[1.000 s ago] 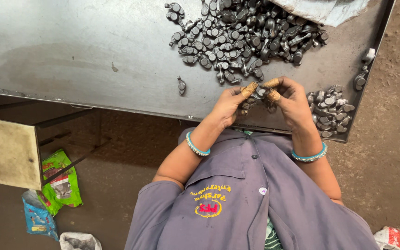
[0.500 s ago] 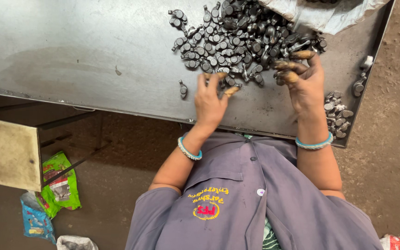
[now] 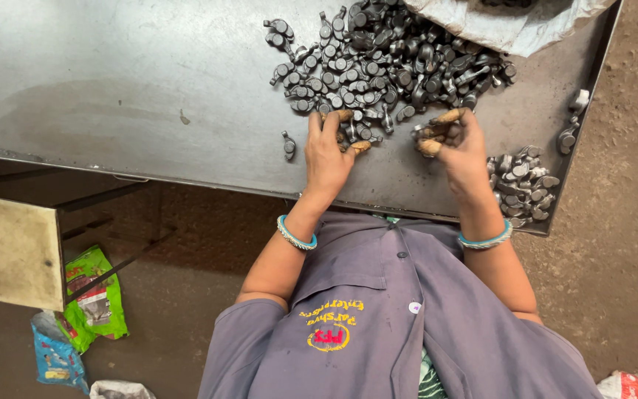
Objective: The person picks small dark metal castings one at a time from a pile on a steel table, turns and squeezes each piece between the fingers, and places it into a separate pile, occasionally sweeping handfuls of parts across the table and reaching into a sack of parts at the far edge.
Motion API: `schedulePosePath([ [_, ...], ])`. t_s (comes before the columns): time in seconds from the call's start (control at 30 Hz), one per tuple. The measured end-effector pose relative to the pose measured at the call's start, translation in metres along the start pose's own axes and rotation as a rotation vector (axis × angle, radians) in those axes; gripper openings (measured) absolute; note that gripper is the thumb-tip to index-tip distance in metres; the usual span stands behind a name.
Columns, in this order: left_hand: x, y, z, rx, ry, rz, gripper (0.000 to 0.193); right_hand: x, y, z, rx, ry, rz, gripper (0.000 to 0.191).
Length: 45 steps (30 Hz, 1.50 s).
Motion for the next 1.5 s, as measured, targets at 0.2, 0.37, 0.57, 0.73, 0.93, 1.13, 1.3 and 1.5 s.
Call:
schedulePosePath([
  [0.2,0.004,-0.001,0.002,0.028,-0.050,0.001,0.057,-0.020,0.013,0.009,0.340,-0.189,-0.084,0.039],
  [0.37,0.006,-0.001,0.004,-0.011,-0.036,-0.021,0.054,-0.024,0.007,0.012,0.367,-0.274,-0.193,0.035],
  [0.57,0.008,0.001,0.010,0.014,-0.097,0.009,0.052,-0.004,-0.009,0.000,-0.203,-0.342,-0.392,0.032],
  [0.73,0.010,-0.004,0.003,0.047,-0.070,-0.045,0.050,0.018,-0.032,-0.063,0.198,0.001,-0.175,0.048],
  [0.93,0.008,-0.006,0.004,0.085,-0.093,-0.056,0.054,-0.006,-0.091,-0.063,-1.141,0.364,-0.096,0.065],
  [1.13,0.000,-0.008,0.003,0.039,-0.039,-0.116,0.054,-0.021,-0.081,-0.047,-1.193,0.471,-0.032,0.047],
  [1.3,-0.011,-0.014,0.008,0.007,-0.045,-0.144,0.053,-0.018,-0.042,-0.026,-0.968,0.344,-0.001,0.036],
  [1.5,-0.019,-0.025,0.017,-0.017,-0.074,-0.175,0.052,-0.021,-0.004,0.006,-0.026,-0.078,-0.157,0.033],
])
Point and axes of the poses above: each hand's wrist, its own x-axis towards the middle knuckle, its own y-axis out of the back of the hand, z = x × y, the point moved 7 cm from there along x, towards the middle knuckle, and after that the axes turned 2 degrees about x, right-handed, at the moved point
